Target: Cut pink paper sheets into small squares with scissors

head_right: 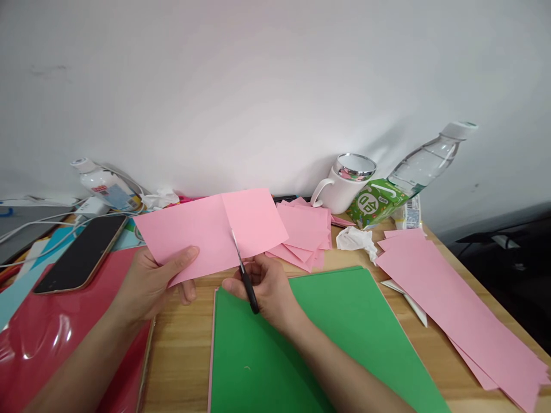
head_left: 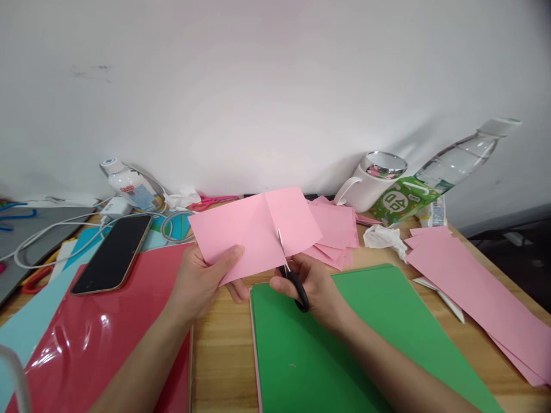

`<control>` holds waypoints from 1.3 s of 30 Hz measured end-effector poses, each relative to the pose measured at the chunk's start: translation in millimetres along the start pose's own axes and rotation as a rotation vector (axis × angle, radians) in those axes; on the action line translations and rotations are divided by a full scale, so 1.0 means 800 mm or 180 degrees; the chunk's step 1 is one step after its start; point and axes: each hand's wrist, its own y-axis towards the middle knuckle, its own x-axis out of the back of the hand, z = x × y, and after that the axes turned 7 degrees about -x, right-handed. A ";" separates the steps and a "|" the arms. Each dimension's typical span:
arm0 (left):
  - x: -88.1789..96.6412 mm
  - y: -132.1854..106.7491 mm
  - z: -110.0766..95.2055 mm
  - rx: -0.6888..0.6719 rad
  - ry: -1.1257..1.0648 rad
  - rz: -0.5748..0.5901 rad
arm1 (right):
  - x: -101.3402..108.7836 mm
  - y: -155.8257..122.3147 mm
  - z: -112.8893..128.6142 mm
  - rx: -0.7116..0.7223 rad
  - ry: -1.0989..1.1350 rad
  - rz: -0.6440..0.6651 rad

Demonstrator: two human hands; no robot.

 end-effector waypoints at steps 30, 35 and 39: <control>-0.001 -0.001 0.001 -0.0060 -0.0048 0.0009 | -0.002 0.000 0.000 -0.0139 -0.0011 -0.0211; -0.001 -0.001 -0.001 0.0012 -0.0018 0.0024 | -0.002 0.000 0.001 -0.0139 0.0036 -0.0208; 0.001 -0.001 -0.001 0.0011 -0.0042 0.0058 | -0.003 0.001 0.001 -0.0126 0.0009 -0.0193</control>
